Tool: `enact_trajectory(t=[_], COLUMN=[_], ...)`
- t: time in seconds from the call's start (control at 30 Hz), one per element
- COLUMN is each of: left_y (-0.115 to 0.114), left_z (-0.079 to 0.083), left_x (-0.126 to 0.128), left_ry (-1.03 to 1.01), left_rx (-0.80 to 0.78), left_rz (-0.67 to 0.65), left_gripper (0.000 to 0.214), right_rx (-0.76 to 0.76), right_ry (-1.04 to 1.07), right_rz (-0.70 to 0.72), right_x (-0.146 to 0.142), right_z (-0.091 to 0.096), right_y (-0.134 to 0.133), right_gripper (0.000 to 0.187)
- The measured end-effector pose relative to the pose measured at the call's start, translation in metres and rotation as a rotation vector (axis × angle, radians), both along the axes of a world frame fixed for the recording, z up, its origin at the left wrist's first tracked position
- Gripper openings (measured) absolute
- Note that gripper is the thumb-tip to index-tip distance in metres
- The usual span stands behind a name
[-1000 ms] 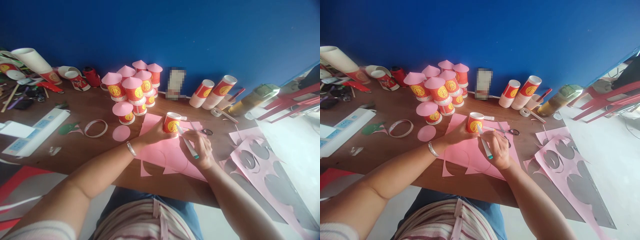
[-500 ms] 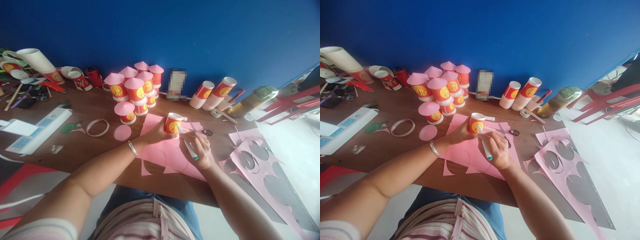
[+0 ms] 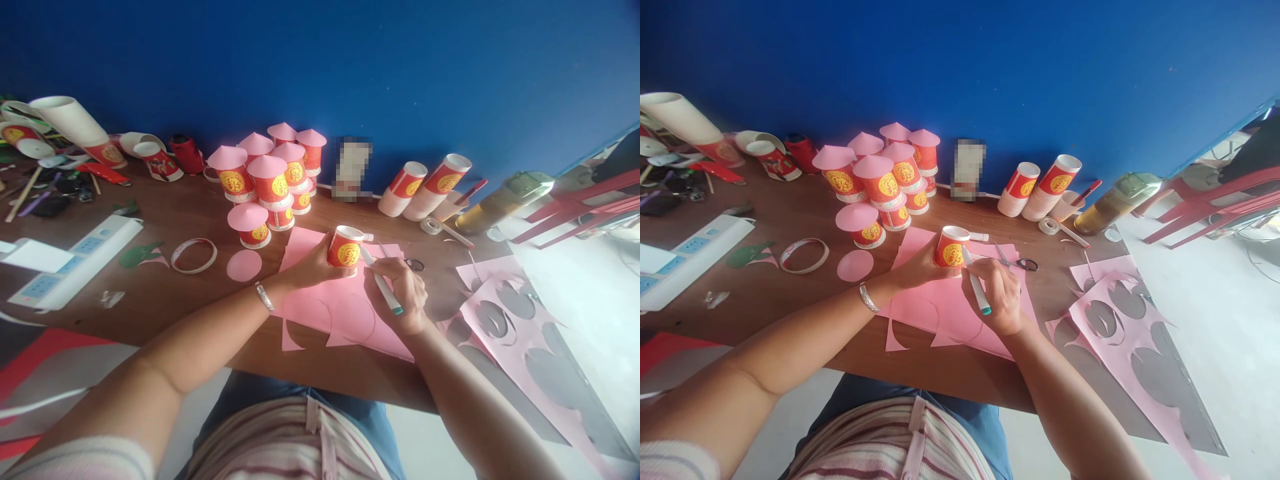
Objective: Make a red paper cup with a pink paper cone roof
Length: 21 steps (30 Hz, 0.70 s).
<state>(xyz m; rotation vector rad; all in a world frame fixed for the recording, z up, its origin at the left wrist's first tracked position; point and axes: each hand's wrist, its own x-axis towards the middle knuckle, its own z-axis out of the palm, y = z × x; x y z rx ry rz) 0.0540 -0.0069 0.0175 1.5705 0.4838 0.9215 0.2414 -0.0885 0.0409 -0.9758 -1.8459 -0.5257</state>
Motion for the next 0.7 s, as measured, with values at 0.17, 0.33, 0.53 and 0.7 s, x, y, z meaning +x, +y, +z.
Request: enact_trajectory(t=[0.17,0.33,0.53,0.7], left_y=[-0.0007,-0.0007,0.0006,0.0006], left_z=[0.0034,0.0057,-0.0024,-0.0024], left_x=[0.0010,0.0008,-0.0002,-0.0001], left_ry=[-0.007,0.008,0.025,0.017], left_rx=[0.018,0.055,0.021,-0.006], left_rz=[-0.006,0.007,0.031,0.020], left_gripper=[0.055,0.057,0.064,0.064], right_rx=[-0.024,-0.046,-0.081,-0.073], right_ry=[-0.021,-0.034,-0.045,-0.060], right_rz=[0.036,0.092,0.094,0.080], right_x=[0.0012,0.0009,0.0020,0.0009], right_z=[0.0039,0.0045,0.0006,0.0002], right_y=[0.0019,0.0026,0.0026,0.0025], right_gripper=[0.024,0.024,0.026,0.026])
